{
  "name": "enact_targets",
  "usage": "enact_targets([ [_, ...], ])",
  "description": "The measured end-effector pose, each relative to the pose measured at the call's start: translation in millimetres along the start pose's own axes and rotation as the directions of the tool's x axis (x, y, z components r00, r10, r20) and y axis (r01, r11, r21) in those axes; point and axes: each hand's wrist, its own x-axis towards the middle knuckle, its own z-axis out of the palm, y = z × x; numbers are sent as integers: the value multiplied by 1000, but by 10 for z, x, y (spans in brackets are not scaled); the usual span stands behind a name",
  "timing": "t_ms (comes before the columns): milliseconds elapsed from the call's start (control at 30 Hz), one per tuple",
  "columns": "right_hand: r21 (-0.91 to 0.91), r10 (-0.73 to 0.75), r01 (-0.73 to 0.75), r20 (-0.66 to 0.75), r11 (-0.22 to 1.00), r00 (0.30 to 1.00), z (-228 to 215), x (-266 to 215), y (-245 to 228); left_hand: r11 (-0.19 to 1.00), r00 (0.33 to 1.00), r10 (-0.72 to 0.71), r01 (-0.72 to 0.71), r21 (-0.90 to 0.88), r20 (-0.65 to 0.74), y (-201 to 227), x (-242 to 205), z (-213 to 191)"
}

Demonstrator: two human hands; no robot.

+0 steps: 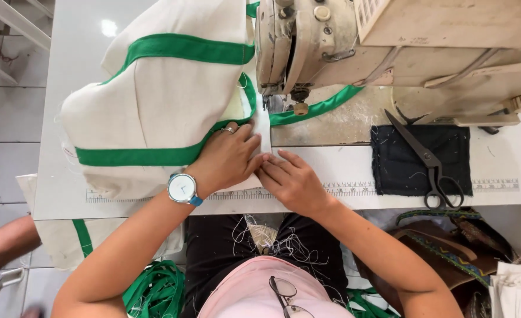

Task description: Sewing the edges and straps of canvas bags using an industrial sewing machine and trimming threads with scissors.

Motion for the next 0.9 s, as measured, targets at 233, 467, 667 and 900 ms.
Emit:
enact_targets([
  [233, 31, 19, -20, 35, 999, 999, 212, -59, 150, 1000, 999, -18, 18, -24, -31, -141, 123, 47],
  [467, 25, 32, -34, 73, 999, 997, 427, -1, 451, 999, 982, -26, 21, -28, -189, -427, 395, 316],
  [667, -1, 86, -86, 60, 996, 995, 603, 49, 677, 999, 973, -11, 22, 48, -230, -698, 657, 346],
  [900, 257, 201, -216, 83, 942, 976, 658, 72, 795, 864, 976, -170, 212, 456, -132, -976, 933, -362],
])
